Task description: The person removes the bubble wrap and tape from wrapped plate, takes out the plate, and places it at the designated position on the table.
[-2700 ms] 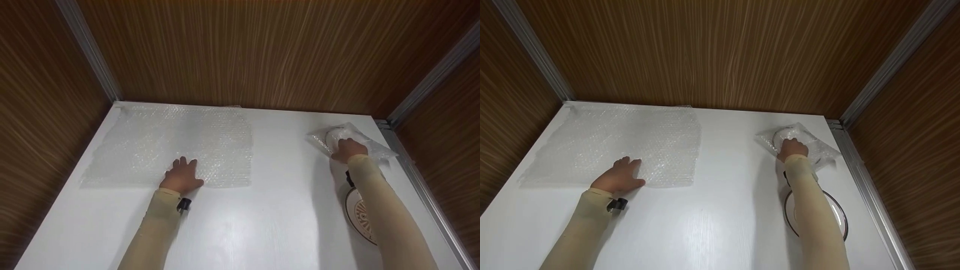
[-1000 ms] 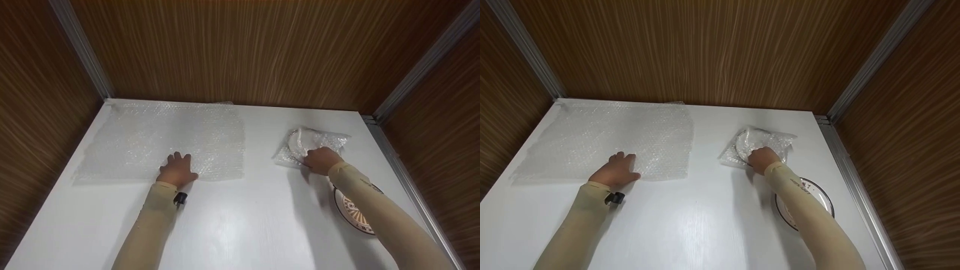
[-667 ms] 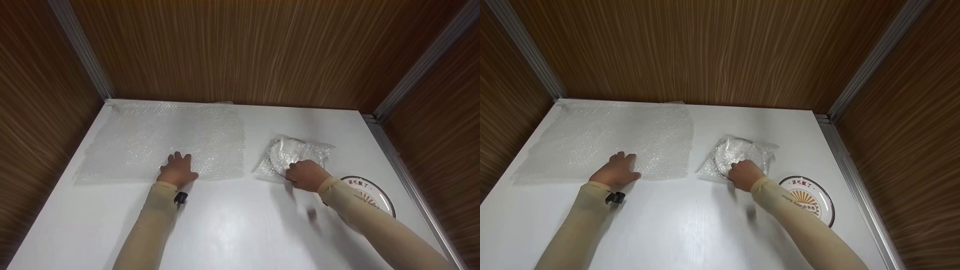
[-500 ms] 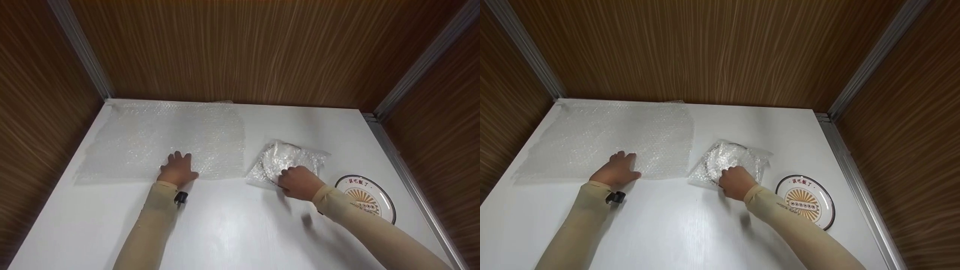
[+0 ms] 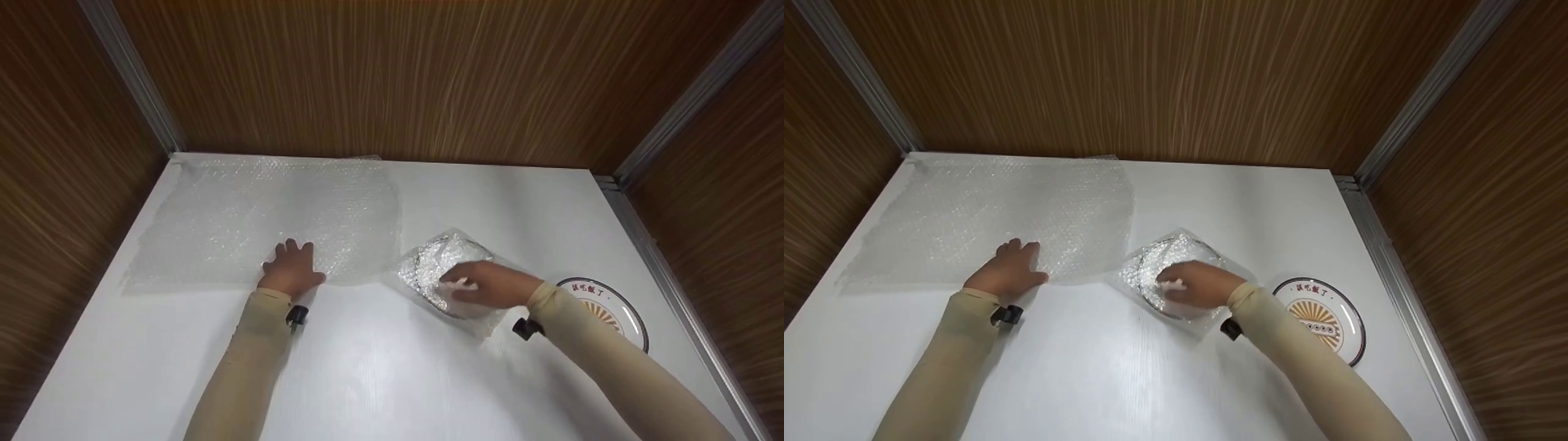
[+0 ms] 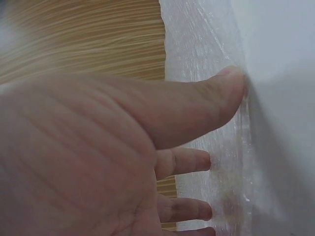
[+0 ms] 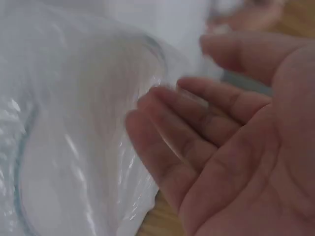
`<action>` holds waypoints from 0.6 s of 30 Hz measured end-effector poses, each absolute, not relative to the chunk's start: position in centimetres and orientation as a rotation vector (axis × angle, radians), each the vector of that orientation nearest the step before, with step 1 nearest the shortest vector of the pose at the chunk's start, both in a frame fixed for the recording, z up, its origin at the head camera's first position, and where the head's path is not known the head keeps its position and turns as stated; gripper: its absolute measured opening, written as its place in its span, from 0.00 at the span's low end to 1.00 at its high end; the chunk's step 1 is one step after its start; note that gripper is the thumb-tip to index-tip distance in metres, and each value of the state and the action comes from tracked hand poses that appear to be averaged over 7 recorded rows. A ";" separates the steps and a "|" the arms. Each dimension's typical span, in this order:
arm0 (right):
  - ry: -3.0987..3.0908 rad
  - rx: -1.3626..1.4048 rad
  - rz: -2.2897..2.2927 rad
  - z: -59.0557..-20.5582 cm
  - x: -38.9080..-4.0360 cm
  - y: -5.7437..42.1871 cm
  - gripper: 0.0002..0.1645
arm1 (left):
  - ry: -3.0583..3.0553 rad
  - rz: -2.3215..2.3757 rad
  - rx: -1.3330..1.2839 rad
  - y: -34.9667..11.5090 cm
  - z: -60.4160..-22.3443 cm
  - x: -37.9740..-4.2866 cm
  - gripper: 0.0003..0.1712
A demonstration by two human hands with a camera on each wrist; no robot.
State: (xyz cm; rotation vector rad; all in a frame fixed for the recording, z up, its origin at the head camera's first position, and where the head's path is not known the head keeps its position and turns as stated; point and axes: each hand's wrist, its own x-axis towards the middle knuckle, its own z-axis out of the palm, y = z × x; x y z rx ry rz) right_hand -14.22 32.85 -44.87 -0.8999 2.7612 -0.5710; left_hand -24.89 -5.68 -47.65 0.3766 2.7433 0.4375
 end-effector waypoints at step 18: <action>2.842 -0.865 -0.191 -45.8 -14.0 34.2 0.04 | 2.717 0.415 0.366 -5.6 -47.7 -25.3 0.46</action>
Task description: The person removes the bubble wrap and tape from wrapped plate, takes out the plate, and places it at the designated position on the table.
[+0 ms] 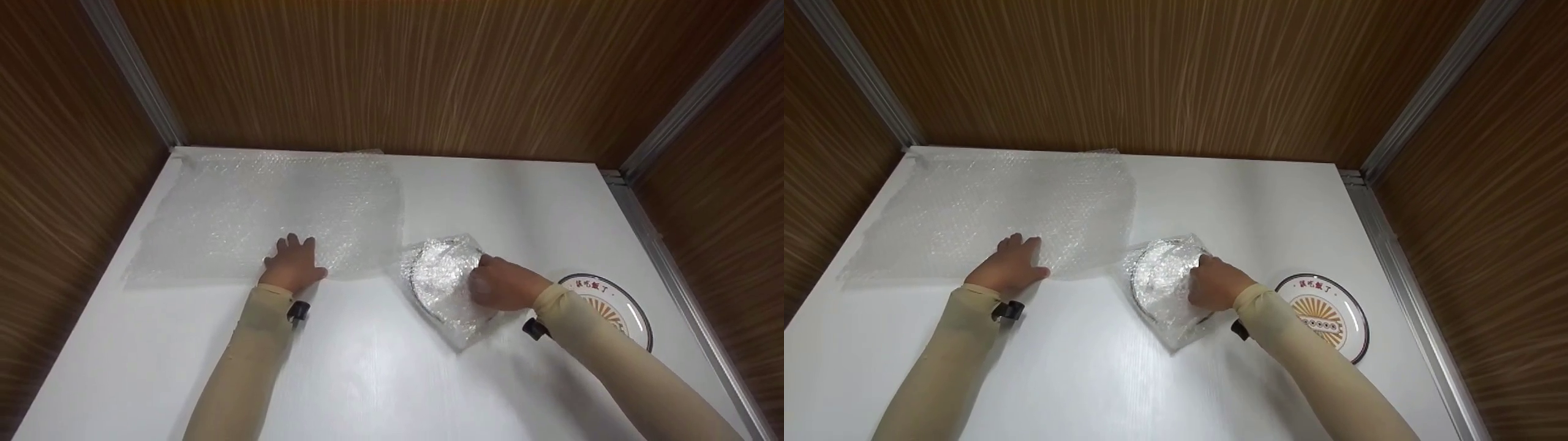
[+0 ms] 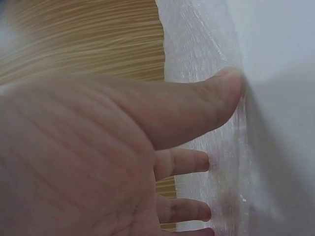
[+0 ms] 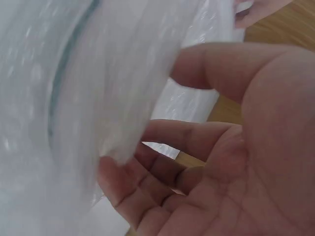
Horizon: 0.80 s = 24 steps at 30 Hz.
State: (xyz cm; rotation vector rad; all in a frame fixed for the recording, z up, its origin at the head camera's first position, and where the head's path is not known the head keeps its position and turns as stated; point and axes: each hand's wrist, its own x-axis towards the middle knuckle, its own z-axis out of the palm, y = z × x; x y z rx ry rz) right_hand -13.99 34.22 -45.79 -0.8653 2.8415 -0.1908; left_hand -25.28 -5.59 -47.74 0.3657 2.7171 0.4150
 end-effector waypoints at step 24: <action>2.851 -1.142 -0.159 -45.7 -5.5 27.7 0.20 | 2.775 0.419 0.365 -5.6 -48.7 -25.0 0.46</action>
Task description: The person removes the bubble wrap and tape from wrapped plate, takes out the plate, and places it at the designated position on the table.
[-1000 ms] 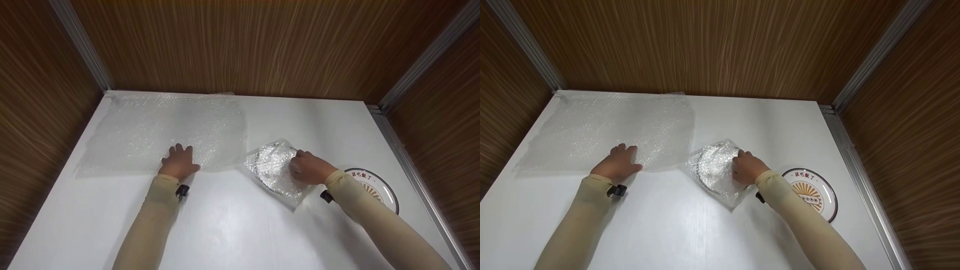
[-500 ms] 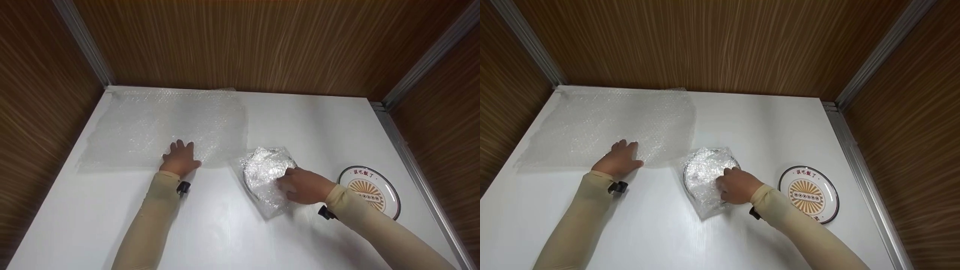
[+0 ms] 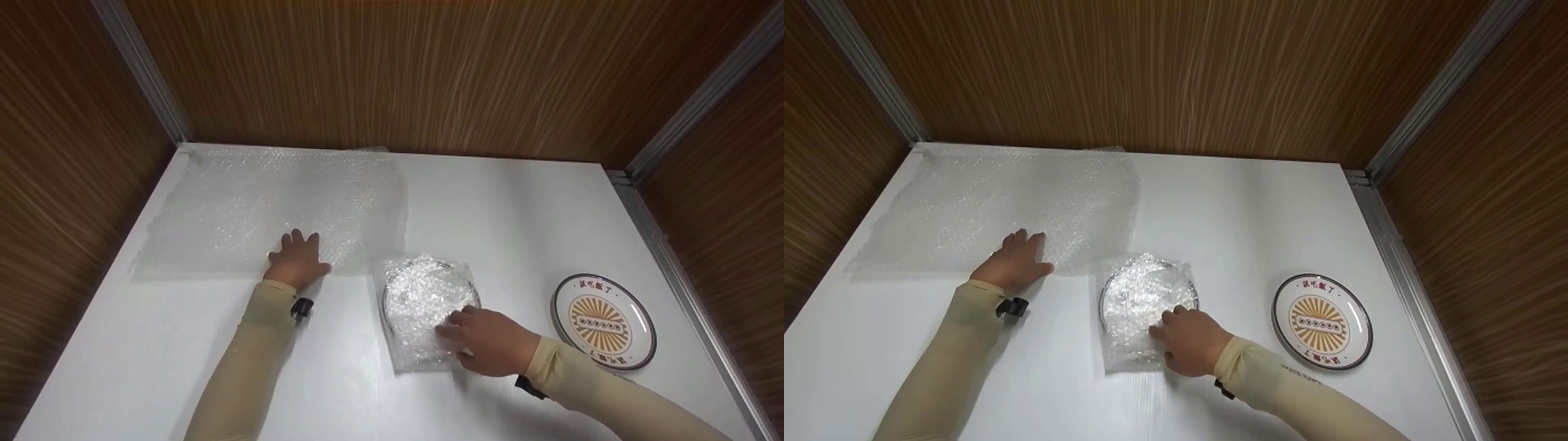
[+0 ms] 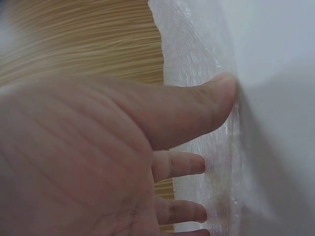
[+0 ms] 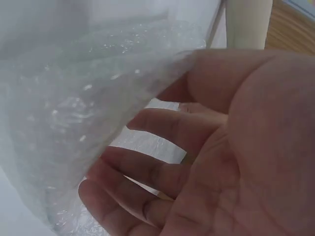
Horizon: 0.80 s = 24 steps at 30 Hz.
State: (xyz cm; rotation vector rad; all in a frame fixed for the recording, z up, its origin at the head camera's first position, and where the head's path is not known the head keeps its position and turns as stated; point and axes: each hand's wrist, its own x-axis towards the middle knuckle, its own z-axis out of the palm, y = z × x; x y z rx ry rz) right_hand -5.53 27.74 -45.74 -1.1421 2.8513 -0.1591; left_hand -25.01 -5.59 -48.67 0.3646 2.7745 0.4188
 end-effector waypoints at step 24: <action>2.907 -1.137 -0.477 -45.6 -7.3 28.6 0.23 | 2.808 0.474 0.430 -5.5 -47.8 -24.4 0.41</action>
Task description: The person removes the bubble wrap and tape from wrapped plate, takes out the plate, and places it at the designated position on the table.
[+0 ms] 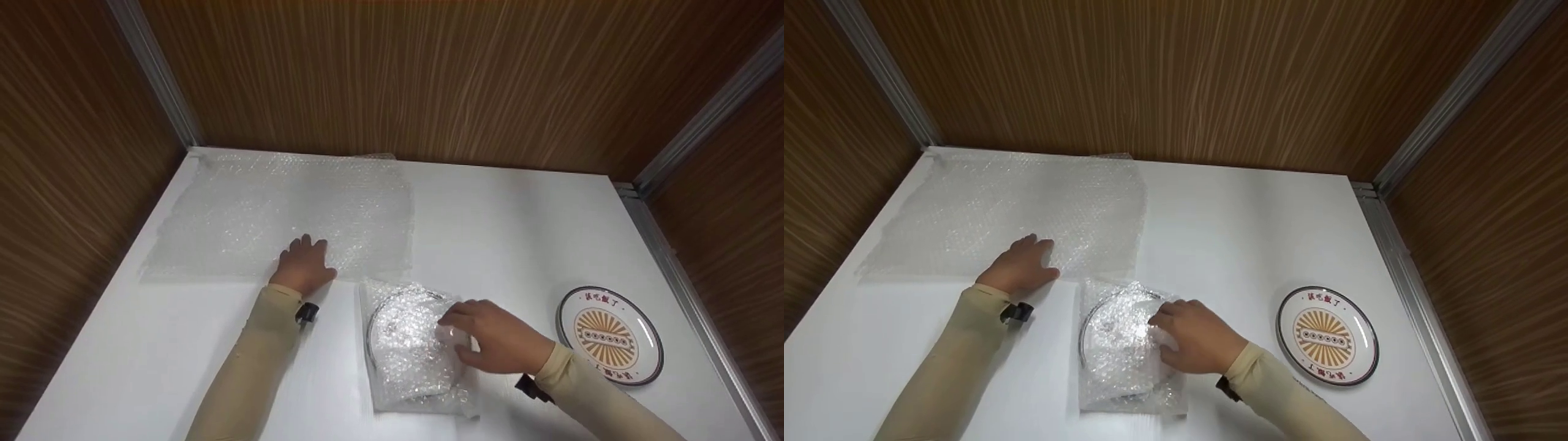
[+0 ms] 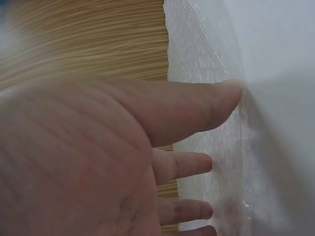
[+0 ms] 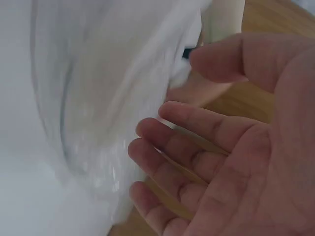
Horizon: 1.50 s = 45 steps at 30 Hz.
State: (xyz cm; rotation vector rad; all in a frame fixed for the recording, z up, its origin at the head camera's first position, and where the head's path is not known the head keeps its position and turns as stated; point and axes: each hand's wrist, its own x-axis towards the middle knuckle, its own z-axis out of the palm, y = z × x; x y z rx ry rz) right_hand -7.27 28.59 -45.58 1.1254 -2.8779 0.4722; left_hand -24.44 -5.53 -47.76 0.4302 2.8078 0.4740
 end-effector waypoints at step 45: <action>-3.161 0.980 0.433 -44.7 -9.8 28.8 0.27 | 2.626 0.196 1.311 4.9 -45.9 -12.1 0.46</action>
